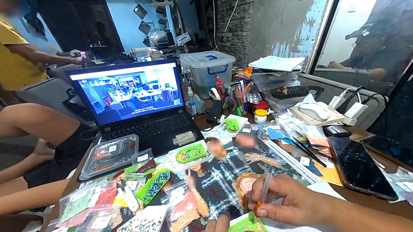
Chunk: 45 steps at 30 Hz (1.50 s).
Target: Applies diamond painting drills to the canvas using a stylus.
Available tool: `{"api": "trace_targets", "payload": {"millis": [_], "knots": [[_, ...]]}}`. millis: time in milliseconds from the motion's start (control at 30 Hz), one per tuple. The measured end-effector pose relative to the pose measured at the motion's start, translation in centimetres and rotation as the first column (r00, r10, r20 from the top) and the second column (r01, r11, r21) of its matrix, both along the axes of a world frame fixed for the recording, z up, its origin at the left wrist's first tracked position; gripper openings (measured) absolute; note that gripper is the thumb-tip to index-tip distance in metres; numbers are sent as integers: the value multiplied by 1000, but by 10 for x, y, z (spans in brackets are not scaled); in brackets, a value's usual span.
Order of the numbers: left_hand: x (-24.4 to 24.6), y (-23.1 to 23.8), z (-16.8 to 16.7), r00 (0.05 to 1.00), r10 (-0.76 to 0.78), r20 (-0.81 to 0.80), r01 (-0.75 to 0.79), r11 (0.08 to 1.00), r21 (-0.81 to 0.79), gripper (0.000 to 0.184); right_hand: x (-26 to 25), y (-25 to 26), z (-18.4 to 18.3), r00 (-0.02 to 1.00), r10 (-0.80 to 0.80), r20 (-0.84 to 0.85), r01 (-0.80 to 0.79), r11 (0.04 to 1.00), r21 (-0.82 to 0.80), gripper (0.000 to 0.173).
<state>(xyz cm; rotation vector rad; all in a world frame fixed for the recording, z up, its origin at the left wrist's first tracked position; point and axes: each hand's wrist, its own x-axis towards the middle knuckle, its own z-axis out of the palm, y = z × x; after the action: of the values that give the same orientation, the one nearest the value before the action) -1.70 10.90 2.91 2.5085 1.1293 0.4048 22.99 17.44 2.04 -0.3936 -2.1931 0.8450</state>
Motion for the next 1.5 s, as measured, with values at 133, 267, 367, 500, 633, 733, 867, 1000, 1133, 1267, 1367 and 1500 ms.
{"api": "trace_targets", "payload": {"millis": [133, 267, 367, 500, 633, 733, 867, 1000, 1133, 1267, 1367, 1500], "knots": [[0, 1, -2, 1000, 2, 8, -2, 1000, -3, 31, 0, 0, 0, 1000, -4, 2, 4, 1000, 7, 23], [0, 2, -3, 1000, 0, 20, 0, 1000, 9, 31, 1, 0, 0, 1000, -4, 1, 4, 1000, 4, 22], [0, 2, -2, 1000, 1, 16, -1, 1000, 10, 31, 1, 0, 0, 1000, -6, 0, 6, 1000, 8, 22], [0, 2, -3, 1000, 0, 15, 0, 1000, 18, 32, 1, 0, 0, 1000, -4, -3, 4, 1000, 5, 22], [-1, 3, -1, 1000, -1, 0, 1, 1000, -4, 35, 0, 0, -1, 1000, -6, 7, 6, 1000, 7, 23], [0, 3, -1, 1000, 9, -5, -9, 1000, -3, 38, -1, 0, -3, 1000, 5, 11, -5, 1000, -7, 23], [-1, 3, 1, 1000, 19, -18, -19, 999, -27, 40, -2, 1, -5, 1000, 11, 16, -11, 1000, -14, 23], [0, 3, 0, 1000, 21, -9, -22, 999, -26, 40, -3, 1, -5, 1000, 11, 20, -11, 1000, -9, 23], [-1, 3, -1, 1000, 16, 3, -16, 1000, -20, 38, -5, -1, -5, 1000, 17, 19, -17, 1000, -19, 23], [-1, 4, -1, 1000, 11, -4, -12, 1000, -20, 39, -5, 0, -6, 999, 25, 26, -24, 1000, -18, 23], [-1, 4, -2, 1000, 11, -3, -11, 1000, -19, 39, -5, 0, -6, 999, 27, 31, -27, 1000, -16, 23], [-2, 4, -2, 1000, 6, -7, -6, 1000, -23, 39, -5, 0, -6, 999, 30, 32, -29, 999, -17, 23]]}}
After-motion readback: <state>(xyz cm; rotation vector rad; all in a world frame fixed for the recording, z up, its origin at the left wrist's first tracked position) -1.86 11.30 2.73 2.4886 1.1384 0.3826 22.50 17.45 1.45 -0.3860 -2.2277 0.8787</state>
